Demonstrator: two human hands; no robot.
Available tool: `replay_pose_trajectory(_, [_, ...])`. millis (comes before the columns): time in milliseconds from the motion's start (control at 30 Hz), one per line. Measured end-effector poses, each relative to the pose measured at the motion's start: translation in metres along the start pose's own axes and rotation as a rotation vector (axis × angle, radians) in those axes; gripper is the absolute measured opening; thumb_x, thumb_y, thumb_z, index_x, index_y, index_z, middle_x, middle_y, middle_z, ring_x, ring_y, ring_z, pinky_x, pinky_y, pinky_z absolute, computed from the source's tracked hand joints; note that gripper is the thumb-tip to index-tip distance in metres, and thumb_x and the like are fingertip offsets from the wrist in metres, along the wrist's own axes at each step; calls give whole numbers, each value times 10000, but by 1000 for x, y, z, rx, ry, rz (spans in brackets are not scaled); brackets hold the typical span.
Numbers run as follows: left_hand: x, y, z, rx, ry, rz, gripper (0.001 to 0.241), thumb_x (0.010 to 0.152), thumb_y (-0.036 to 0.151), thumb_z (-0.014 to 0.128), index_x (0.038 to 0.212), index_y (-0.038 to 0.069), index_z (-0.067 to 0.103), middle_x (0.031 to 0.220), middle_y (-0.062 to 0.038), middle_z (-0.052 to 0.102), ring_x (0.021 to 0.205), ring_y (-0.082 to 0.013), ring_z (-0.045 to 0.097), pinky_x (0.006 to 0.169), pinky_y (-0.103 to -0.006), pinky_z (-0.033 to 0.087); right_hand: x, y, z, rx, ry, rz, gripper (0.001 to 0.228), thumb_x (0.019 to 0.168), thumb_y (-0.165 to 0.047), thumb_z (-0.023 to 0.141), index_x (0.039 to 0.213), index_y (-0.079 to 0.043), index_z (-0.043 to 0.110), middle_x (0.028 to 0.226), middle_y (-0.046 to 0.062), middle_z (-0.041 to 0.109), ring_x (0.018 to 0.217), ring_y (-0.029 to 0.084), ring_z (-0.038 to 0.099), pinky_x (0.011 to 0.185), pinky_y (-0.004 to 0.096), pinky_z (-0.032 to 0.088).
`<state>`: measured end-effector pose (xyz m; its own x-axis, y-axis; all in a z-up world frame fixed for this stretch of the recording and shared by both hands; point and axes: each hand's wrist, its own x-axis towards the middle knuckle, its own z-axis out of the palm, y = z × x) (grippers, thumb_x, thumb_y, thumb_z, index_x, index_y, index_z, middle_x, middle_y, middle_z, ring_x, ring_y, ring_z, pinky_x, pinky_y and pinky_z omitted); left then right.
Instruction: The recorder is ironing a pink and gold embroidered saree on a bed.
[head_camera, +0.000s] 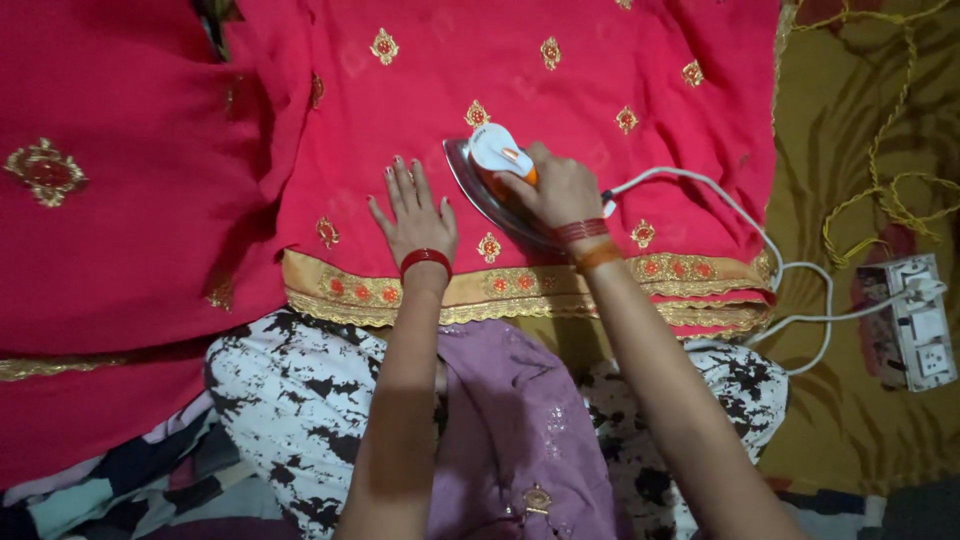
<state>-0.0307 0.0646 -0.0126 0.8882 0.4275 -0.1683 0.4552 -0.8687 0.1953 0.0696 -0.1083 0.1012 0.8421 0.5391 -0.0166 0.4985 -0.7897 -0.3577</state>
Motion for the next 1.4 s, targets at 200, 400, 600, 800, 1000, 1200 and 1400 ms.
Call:
replay_pose_trajectory(200, [-2,-15,0,-23,-25,43,784,999,502,398,1642,156,112,1721,-86,59,1574,-242,28,1236,-599,31,14,-16,3,11,55,160,528,925,-587,699,1033,-72,657,810,224,707,793,447,694,640,562,528])
replay_pose_trajectory(400, [-9,-42,0,-52,13,34,768,1028,496,392,1652,140,120,1723,-68,78,1587,-230,41,1265,-550,59,-14,-13,-2,104,-5,-19,516,887,-560,711,1086,-85,681,839,230,713,797,451,695,654,545,537])
replay_pose_trajectory(600, [-8,-41,0,-42,34,31,755,1020,484,392,1637,121,151,1716,-85,90,1575,-228,55,1253,-543,66,-16,-30,-1,10,-72,-60,562,884,-594,694,1161,-105,694,839,209,723,758,431,703,645,529,552])
replay_pose_trajectory(800, [-7,-37,-4,-72,13,10,764,1017,483,405,1644,129,151,1723,-75,73,1586,-228,34,1263,-547,60,22,-41,14,0,15,-11,569,899,-588,675,1196,-102,684,791,209,717,715,427,706,597,542,542])
replay_pose_trajectory(1000, [4,-48,2,20,12,37,807,1027,556,384,1645,132,85,1726,-80,19,1587,-244,1,1258,-563,56,40,-48,13,35,107,95,520,920,-556,718,1078,-64,660,798,236,709,767,457,696,622,564,536])
replay_pose_trajectory(1200, [6,-85,-32,62,-224,-22,1033,907,786,403,1667,231,-22,1732,-34,-99,1594,-246,-88,1236,-657,57,14,-48,13,109,-32,9,493,914,-547,713,1057,-79,663,803,223,712,770,444,703,659,554,537])
replay_pose_trajectory(1400, [13,-81,-28,171,-290,-33,1068,885,820,390,1655,224,-46,1719,-51,-145,1566,-295,-154,1210,-673,76,23,-49,26,12,-29,-32,533,927,-591,694,1029,-70,657,782,208,705,752,431,703,630,546,537])
